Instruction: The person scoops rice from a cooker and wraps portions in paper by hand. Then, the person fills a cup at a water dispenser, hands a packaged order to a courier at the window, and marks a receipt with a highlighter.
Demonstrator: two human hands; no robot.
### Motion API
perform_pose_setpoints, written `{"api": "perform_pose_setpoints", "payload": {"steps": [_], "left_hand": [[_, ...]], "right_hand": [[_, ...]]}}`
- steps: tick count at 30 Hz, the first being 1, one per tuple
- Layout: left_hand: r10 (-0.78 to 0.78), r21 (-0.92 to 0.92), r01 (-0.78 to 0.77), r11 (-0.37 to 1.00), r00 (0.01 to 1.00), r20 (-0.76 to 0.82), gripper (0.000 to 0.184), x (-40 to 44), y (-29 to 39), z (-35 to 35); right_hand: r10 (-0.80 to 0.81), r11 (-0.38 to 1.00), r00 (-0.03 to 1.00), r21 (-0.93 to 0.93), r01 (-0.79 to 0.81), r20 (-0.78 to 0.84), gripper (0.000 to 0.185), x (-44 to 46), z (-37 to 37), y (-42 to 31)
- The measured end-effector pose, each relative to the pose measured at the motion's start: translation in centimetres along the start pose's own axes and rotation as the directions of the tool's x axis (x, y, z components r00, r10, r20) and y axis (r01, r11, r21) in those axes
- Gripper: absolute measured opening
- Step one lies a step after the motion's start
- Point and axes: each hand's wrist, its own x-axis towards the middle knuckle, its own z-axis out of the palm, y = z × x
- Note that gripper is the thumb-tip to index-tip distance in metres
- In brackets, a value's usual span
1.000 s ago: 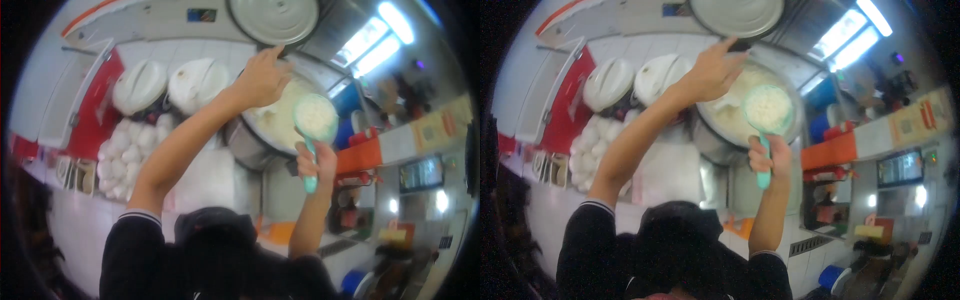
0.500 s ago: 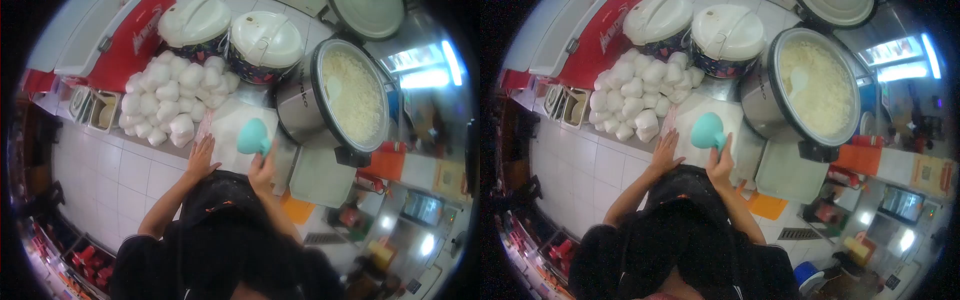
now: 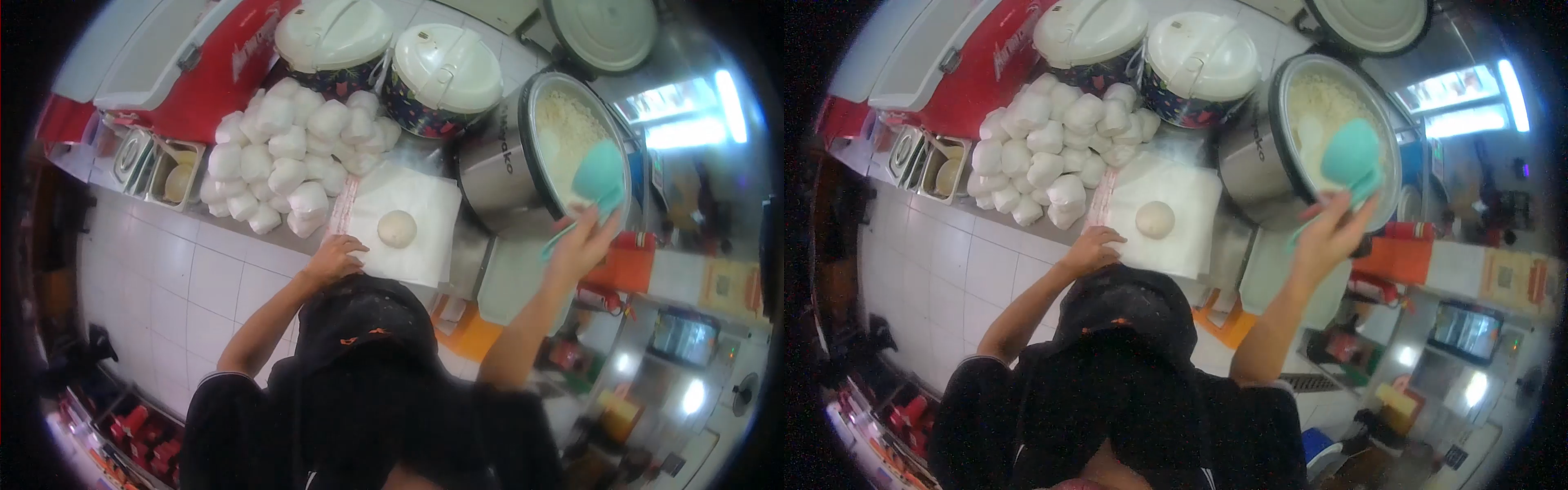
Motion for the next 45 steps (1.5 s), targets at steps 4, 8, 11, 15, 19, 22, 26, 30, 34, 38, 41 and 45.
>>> {"api": "perform_pose_setpoints", "payload": {"steps": [4,8,11,15,19,22,26,30,34,38,41,45], "left_hand": [[-0.012,-0.181,0.001,0.983,0.998,-0.057,0.015,0.7,0.1,-1.1],[-0.194,-0.361,0.149,0.921,0.977,-0.09,0.014,1.7,0.7,-2.5],[-0.216,-0.347,0.169,0.922,0.971,-0.1,0.015,2.8,0.8,-3.0],[-0.23,-0.331,0.187,0.925,0.969,-0.093,0.021,3.3,0.8,-2.9],[-0.063,-0.25,0.063,0.966,0.998,0.007,0.042,3.7,2.2,-2.7],[0.036,-0.168,-0.017,0.986,0.993,0.11,0.052,3.6,2.4,-1.3],[0.067,-0.187,-0.058,0.981,0.997,0.039,0.051,4.0,2.7,-0.6],[0.088,-0.252,-0.096,0.963,0.995,-0.042,0.047,3.5,3.7,0.1],[-0.183,-0.783,-0.045,0.621,0.962,-0.201,0.022,6.5,12.4,-9.4],[0.094,-0.883,-0.414,-0.223,0.892,-0.442,0.037,9.2,19.2,-20.2],[0.137,-0.76,-0.559,-0.332,0.768,-0.626,0.035,10.9,21.7,-22.8],[0.232,-0.656,-0.663,-0.36,0.618,-0.751,0.028,10.5,22.2,-22.7]], "right_hand": [[-0.796,0.274,0.599,-0.934,0.231,-0.086,0.045,2.1,-0.4,-0.9],[-0.33,0.926,0.852,-0.038,0.377,0.407,0.025,-7.1,3.7,5.0],[-0.243,0.884,0.456,0.002,0.467,0.856,0.036,-13.6,6.3,15.2],[-0.075,0.9,0.454,-0.136,0.414,0.888,0.035,-17.1,6.5,21.6],[-0.04,0.904,0.394,-0.135,0.405,0.918,0.031,-17.4,5.9,23.0],[-0.122,0.896,0.361,-0.053,0.44,0.925,0.034,-17.4,5.2,22.8],[-0.168,0.876,0.398,-0.049,0.48,0.902,0.037,-18.3,4.8,22.2],[-0.19,0.873,0.447,-0.057,0.484,0.874,0.037,-18.6,4.9,21.9],[-0.167,0.901,0.456,-0.052,0.431,0.874,0.036,-18.9,5.0,24.4],[-0.15,0.921,0.462,-0.046,0.387,0.874,0.035,-18.6,5.4,22.8],[-0.134,0.916,0.445,-0.06,0.396,0.886,0.035,-18.4,5.7,22.6],[-0.135,0.936,0.434,-0.03,0.352,0.891,0.035,-17.9,6.1,22.5]]}}
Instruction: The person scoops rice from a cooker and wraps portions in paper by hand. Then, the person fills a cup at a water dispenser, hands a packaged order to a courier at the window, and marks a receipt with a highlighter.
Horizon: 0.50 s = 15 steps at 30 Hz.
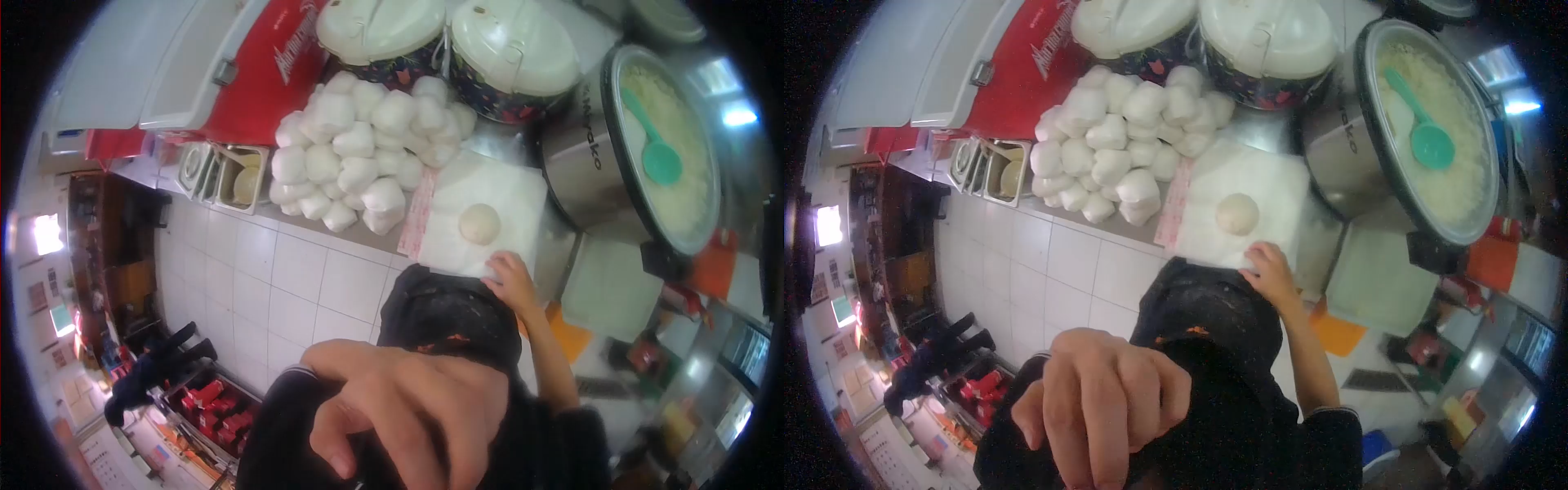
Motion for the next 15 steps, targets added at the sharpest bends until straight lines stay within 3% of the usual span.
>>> {"api": "perform_pose_setpoints", "payload": {"steps": [2,4,6,8,9,10,12,13,15], "left_hand": [[-0.012,-0.045,0.012,0.999,1.0,0.016,0.022,-0.4,0.0,1.0],[-0.023,-0.057,0.007,0.998,0.956,-0.293,0.036,0.7,0.2,2.5],[0.013,-0.004,-0.015,1.0,0.952,-0.305,0.035,-0.4,-0.5,0.6],[-0.144,0.216,0.259,0.941,0.888,-0.437,0.027,-5.1,-0.7,-2.3],[-0.313,0.426,0.59,0.687,0.768,-0.559,0.01,-7.8,-0.4,-3.8],[-0.436,0.527,0.816,0.237,0.574,-0.693,0.013,-10.1,-1.4,-5.5],[-0.451,0.638,0.747,-0.186,0.512,-0.731,0.033,-17.6,-4.5,-9.4],[-0.458,0.642,0.747,-0.176,0.515,-0.724,0.033,-21.3,-5.1,-10.9],[-0.605,0.905,0.337,-0.26,0.673,-0.425,0.05,-26.4,-4.4,-13.1]], "right_hand": [[0.005,1.0,1.0,0.005,-0.005,-0.002,0.036,0.1,0.3,0.3],[0.015,1.0,1.0,0.005,-0.015,0.007,0.037,0.2,0.7,0.4],[0.044,0.999,0.999,-0.018,-0.043,0.015,0.039,-0.1,0.5,0.5],[0.04,0.999,0.999,0.009,-0.04,0.013,0.04,-0.3,0.4,0.2],[0.052,0.999,0.999,-0.008,-0.052,0.009,0.04,-0.4,0.2,0.3],[0.034,0.999,0.999,-0.031,-0.033,0.016,0.04,-0.5,0.2,0.3],[0.04,0.999,0.999,-0.035,-0.039,0.023,0.039,-0.7,-0.1,-0.6],[0.049,0.998,0.999,-0.044,-0.048,0.019,0.039,-0.7,-0.3,-0.5],[0.007,0.999,1.0,-0.049,-0.007,0.007,0.036,-0.9,-0.4,-0.4]]}}
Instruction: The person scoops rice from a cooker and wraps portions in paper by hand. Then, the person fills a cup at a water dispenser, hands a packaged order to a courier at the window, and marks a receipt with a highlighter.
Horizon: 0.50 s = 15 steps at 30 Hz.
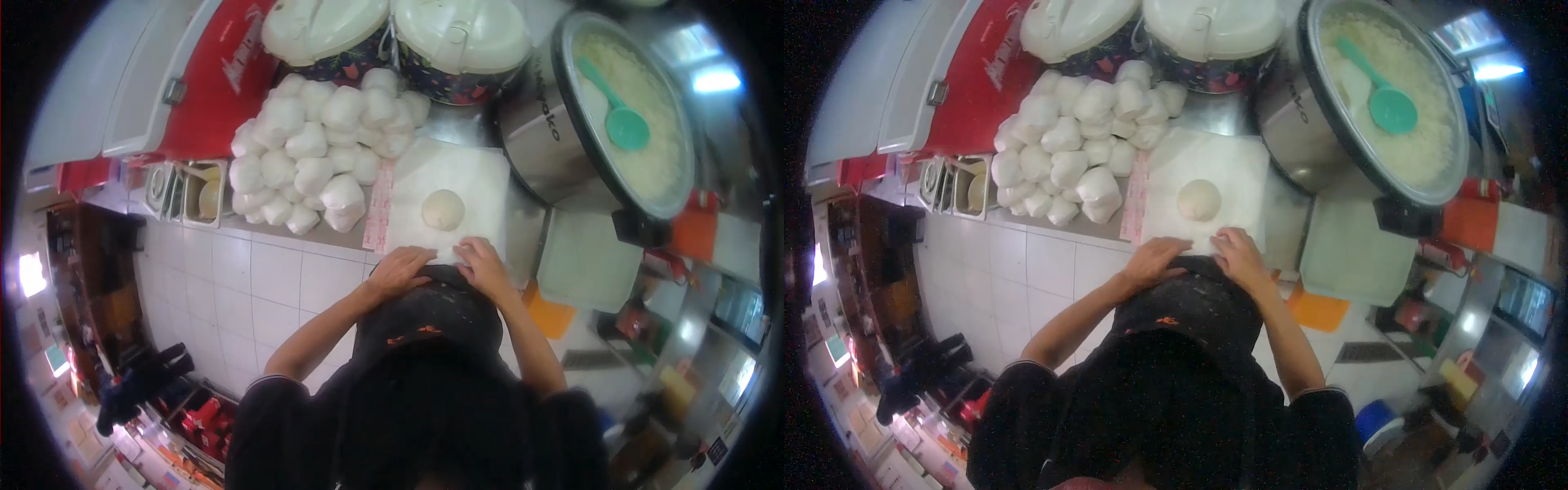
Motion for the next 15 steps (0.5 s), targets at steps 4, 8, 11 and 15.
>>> {"api": "perform_pose_setpoints", "payload": {"steps": [4,8,11,15], "left_hand": [[0.009,0.011,-0.009,1.0,0.997,0.074,0.05,-0.2,-1.2,0.2],[0.045,-0.069,-0.04,0.997,0.997,0.069,0.046,0.1,-2.6,0.6],[0.056,-0.043,-0.054,0.998,0.998,0.041,0.043,0.1,-3.1,0.5],[0.115,0.119,-0.119,0.986,0.993,0.036,0.035,0.9,-1.8,-0.7]], "right_hand": [[-0.019,0.999,1.0,-0.036,0.019,0.005,0.031,-0.2,0.6,1.4],[-0.022,1.0,0.999,-0.003,0.022,0.027,0.03,-0.1,-0.1,1.0],[-0.017,1.0,0.999,0.014,0.016,0.043,0.034,-0.2,-0.4,0.9],[-0.042,0.999,0.998,0.012,0.041,0.05,0.04,-0.2,-0.4,0.9]]}}
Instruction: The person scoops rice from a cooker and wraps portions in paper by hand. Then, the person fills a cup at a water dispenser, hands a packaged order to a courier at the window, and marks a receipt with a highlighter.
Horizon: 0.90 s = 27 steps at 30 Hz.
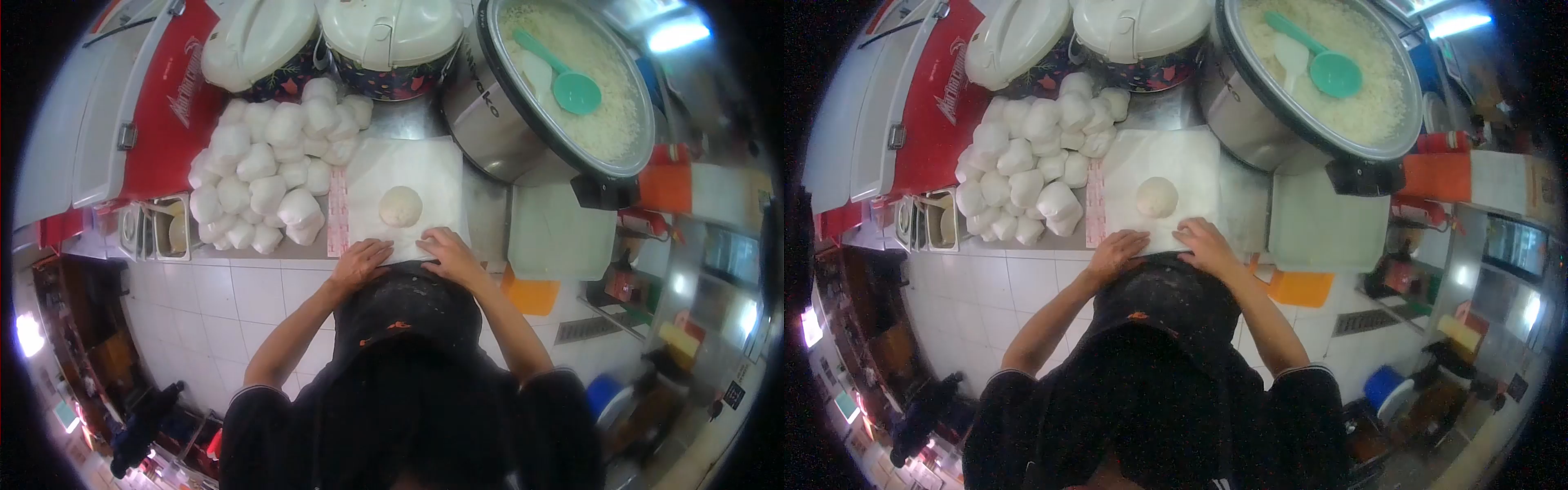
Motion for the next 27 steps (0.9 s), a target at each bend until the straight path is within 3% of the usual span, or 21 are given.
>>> {"api": "perform_pose_setpoints", "payload": {"steps": [5,8,10,12,14,16,17,19,21,23,25,26,27], "left_hand": [[0.048,-0.02,-0.049,0.999,0.999,-0.009,0.024,-0.8,-1.2,0.9],[-0.046,-0.166,0.044,0.985,0.999,-0.009,0.019,-0.6,-1.2,0.3],[-0.038,-0.128,0.024,0.992,0.994,-0.106,0.016,-0.1,-0.9,-0.6],[-0.044,-0.086,0.031,0.996,0.986,-0.164,0.017,0.7,-0.8,-1.4],[-0.056,-0.047,0.047,0.998,0.974,-0.221,0.018,1.3,-0.6,-2.1],[-0.066,0.033,0.073,0.997,0.983,-0.172,0.021,1.6,-0.8,-2.7],[-0.066,0.034,0.073,0.997,0.983,-0.172,0.021,0.7,-1.7,-2.4],[0.021,-0.105,-0.018,0.994,0.999,0.028,0.024,-1.3,-3.7,-1.8],[-0.028,-0.174,0.028,0.984,1.0,0.001,0.02,-2.1,-2.8,-2.4],[-0.082,-0.239,0.076,0.968,0.996,-0.019,0.016,-1.9,-2.1,-3.0],[-0.349,-0.388,0.307,0.869,0.936,-0.041,0.012,-1.7,-1.5,-2.7],[-0.349,-0.391,0.308,0.867,0.936,-0.037,0.012,-1.9,-2.0,-2.3],[-0.464,-0.369,0.438,0.82,0.886,0.021,0.016,-2.4,-3.1,-1.4]], "right_hand": [[-0.001,0.999,1.0,0.034,0.001,-0.002,0.042,-0.1,-0.1,0.3],[-0.001,0.999,0.999,0.035,0.002,-0.038,0.041,-0.1,-0.3,-0.1],[0.004,1.0,0.997,0.026,-0.002,-0.073,0.041,-0.1,-0.5,-0.1],[-0.015,0.984,0.96,-0.173,-0.034,-0.278,0.039,-0.4,-0.8,0.3],[0.009,0.966,0.953,-0.243,-0.086,-0.301,0.038,-1.1,-1.0,1.0],[0.03,0.942,0.945,-0.308,-0.136,-0.325,0.036,-2.2,-1.0,2.2],[-0.039,0.948,0.951,-0.313,-0.063,-0.308,0.035,-2.8,-0.7,3.0],[-0.104,0.947,0.95,-0.321,0.005,-0.293,0.033,-3.6,-1.0,2.9],[-0.085,0.984,0.973,-0.173,0.048,-0.217,0.027,-4.2,-2.1,1.9],[-0.069,0.996,0.967,-0.068,0.054,-0.247,0.022,-3.8,-2.9,1.7],[-0.042,0.998,0.962,0.043,0.056,-0.271,0.018,-3.5,-2.7,1.9],[0.197,0.918,0.952,0.385,-0.095,-0.233,0.015,-3.1,-2.2,2.0],[0.403,0.705,0.908,0.672,-0.226,-0.117,0.016,-2.7,-1.8,2.1]]}}
